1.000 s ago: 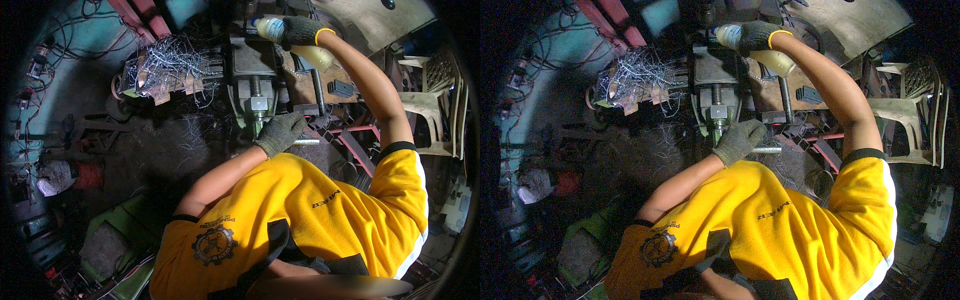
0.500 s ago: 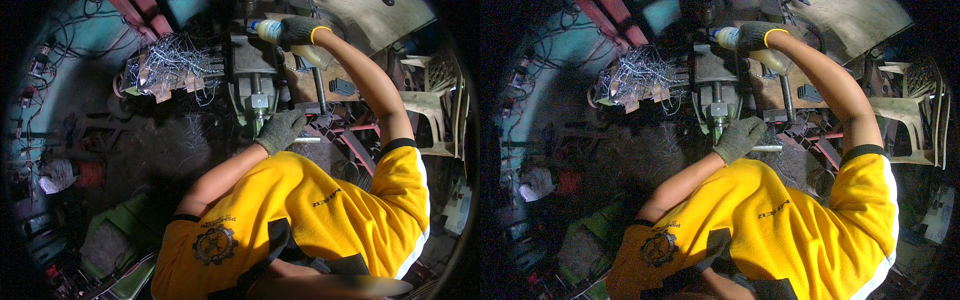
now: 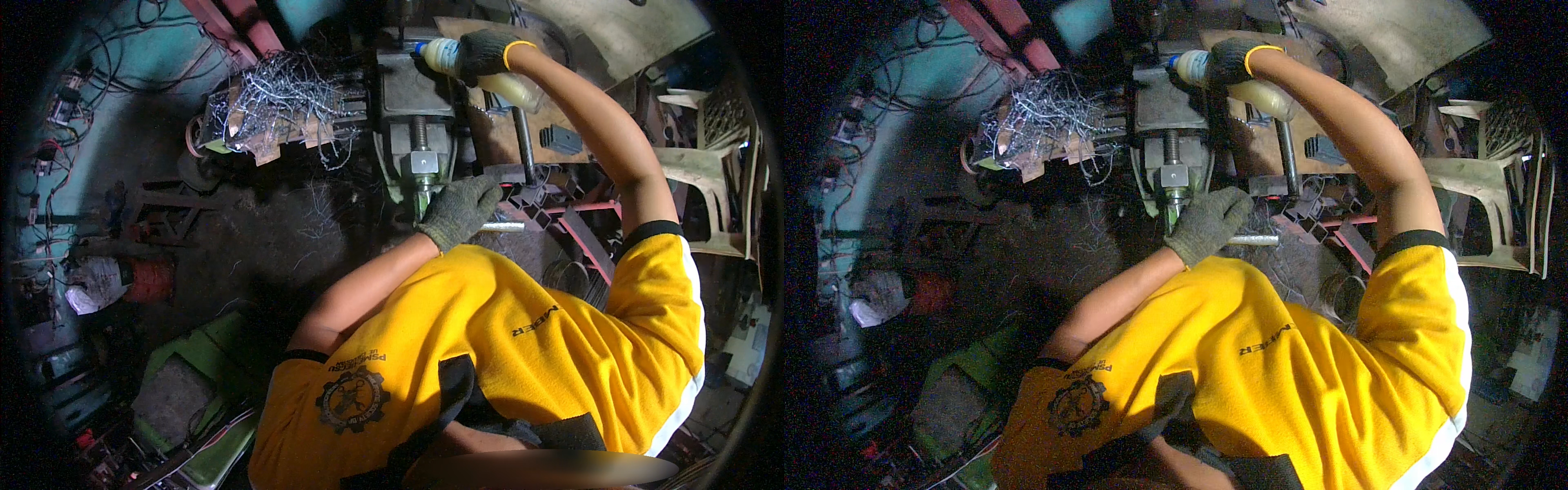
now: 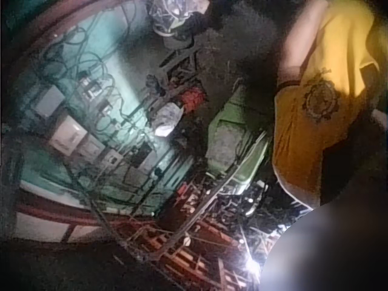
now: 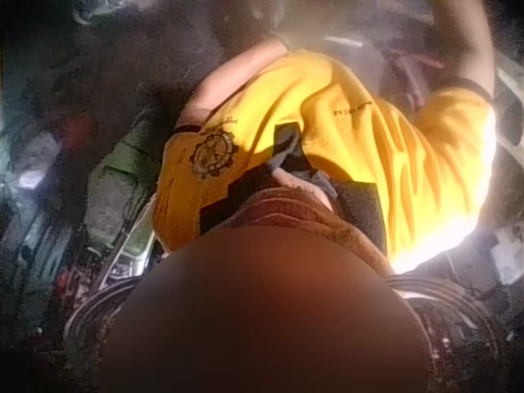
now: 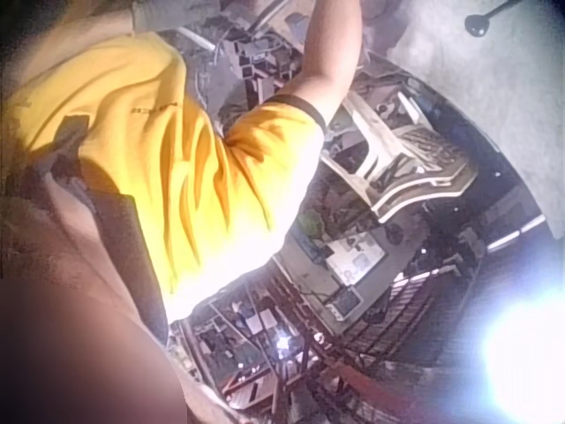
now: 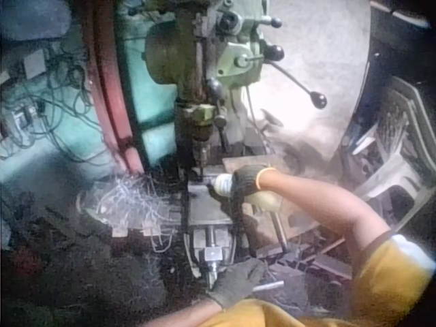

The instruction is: The person operates a drill press in a workshop, repeatedly clamping small metal pieces in a vise, drilling holes, and applying liquid from a bottle. They handle metal shavings and adjust the workpiece between cycles. A second person briefly appears in the background.

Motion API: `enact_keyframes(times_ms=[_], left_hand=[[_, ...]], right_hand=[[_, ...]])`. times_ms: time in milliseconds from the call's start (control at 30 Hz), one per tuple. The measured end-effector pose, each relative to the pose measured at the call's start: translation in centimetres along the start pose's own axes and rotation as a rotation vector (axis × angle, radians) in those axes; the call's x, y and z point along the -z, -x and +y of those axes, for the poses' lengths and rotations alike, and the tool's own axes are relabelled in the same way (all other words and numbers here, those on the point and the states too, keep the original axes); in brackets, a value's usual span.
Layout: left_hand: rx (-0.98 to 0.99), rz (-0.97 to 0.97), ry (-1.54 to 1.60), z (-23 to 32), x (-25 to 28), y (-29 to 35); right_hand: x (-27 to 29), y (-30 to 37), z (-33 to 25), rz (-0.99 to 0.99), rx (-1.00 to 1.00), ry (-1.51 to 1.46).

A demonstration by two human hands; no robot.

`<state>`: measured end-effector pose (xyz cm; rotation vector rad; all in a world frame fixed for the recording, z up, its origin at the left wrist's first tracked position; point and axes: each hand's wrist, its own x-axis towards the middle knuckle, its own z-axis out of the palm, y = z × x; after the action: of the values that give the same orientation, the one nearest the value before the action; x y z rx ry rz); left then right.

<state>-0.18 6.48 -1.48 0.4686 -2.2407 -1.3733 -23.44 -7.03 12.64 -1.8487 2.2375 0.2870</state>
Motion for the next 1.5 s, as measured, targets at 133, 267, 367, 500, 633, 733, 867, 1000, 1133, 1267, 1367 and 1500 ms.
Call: enact_keyframes(times_ms=[133,267,367,500,633,733,867,1000,1133,1267,1367,1500], left_hand=[[0.009,-0.001,0.017,0.2,0.2,-0.1],[0.023,-0.005,0.01,0.5,0.5,-0.1],[0.026,-0.008,-0.002,0.7,0.8,-0.1],[0.009,0.025,-0.002,0.7,0.9,0.0],[0.131,-0.017,0.042,1.0,0.9,0.1],[0.141,0.032,-0.055,1.7,1.0,0.1],[0.282,0.054,-0.019,3.2,1.0,0.2],[0.352,0.128,0.001,3.6,0.5,-0.1],[0.326,0.189,-0.171,2.8,0.2,-0.3],[0.344,0.256,-0.301,2.4,-0.2,-0.1],[0.356,0.333,-0.362,2.8,-0.8,0.2],[0.428,0.421,-0.437,3.1,-1.7,0.4]], right_hand=[[-0.5,-0.6,0.4,-0.005,0.014,0.026],[-1.5,-0.4,2.0,-0.011,0.071,0.003],[-4.5,1.2,3.4,0.203,0.075,-0.177],[-8.9,2.4,5.3,0.476,0.06,-0.324],[-9.9,2.6,9.1,0.629,-0.045,-0.569],[-9.7,4.7,12.6,1.004,0.066,-0.466],[-10.0,8.2,17.1,1.139,-0.147,-0.059],[-11.8,8.0,21.3,1.17,-0.45,-0.484],[-14.9,7.3,25.8,0.985,-0.517,-0.808],[-17.9,5.5,27.5,1.01,-0.494,-0.79],[-18.2,4.1,28.1,1.234,-0.478,-0.771],[-16.0,3.9,29.6,1.296,-0.45,-0.901]])
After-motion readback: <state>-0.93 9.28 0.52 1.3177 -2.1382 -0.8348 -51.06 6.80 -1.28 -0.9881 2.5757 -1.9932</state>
